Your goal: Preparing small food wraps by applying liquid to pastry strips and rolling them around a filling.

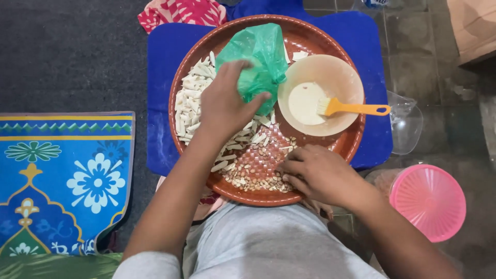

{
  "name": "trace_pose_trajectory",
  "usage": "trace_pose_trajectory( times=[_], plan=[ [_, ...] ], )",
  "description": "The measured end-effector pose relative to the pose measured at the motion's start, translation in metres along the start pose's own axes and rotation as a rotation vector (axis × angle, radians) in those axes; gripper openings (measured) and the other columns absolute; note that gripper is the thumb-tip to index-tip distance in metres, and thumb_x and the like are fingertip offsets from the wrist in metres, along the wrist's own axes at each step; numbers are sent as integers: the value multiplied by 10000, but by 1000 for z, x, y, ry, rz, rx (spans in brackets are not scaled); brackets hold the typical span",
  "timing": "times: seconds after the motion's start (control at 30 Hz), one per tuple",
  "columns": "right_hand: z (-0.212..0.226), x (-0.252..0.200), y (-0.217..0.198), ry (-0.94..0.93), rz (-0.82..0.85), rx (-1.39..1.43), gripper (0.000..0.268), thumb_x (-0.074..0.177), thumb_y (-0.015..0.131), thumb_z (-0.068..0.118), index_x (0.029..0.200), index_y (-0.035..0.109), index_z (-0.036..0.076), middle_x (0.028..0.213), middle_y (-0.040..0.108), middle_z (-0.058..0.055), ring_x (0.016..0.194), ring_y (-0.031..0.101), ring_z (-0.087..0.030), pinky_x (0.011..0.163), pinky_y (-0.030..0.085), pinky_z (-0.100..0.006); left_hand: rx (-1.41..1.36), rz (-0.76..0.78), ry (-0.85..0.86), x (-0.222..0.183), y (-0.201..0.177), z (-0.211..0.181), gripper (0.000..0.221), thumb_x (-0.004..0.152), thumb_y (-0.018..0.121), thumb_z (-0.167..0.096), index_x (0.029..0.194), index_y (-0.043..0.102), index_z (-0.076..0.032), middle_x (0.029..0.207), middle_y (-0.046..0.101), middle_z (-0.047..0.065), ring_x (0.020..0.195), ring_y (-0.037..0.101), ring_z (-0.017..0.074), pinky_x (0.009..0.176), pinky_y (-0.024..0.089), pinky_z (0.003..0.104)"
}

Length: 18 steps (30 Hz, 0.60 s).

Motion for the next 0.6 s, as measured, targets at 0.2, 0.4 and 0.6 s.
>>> trace_pose_trajectory(
  times=[0.2,0.4,0.6],
  plan=[
    [18,15,-43,-61,-46,118,333,1000,583,318,1194,711,80,1099,719,-215,1028,697,-422,896,529,-527,217,305,-61,23,58,25,463,830,802,-369,1207,599,-193,1182,550,80,832,727,448,718,596,599],
    [-8,43,-57,72,34,-57,350,998,537,360,1210,717,149,1130,728,-128,1068,702,-270,926,529,-412,336,132,49,18,31,24,161,918,653,-281,971,665,-130,869,572,43,682,700,358,579,573,521],
    [-21,73,-97,-14,-318,-194,280,977,570,204,1176,702,59,1136,709,-188,1105,693,-395,925,538,-484,201,30,-24,-3,-14,17,145,988,645,-295,1033,614,-162,896,613,20,852,719,300,675,579,474]
  ],
)
Point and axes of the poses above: each hand's wrist, its own x-axis towards the middle knuckle, its own y-axis out of the palm, z = x × y, the point moved 8 cm from there along x, towards the middle knuckle
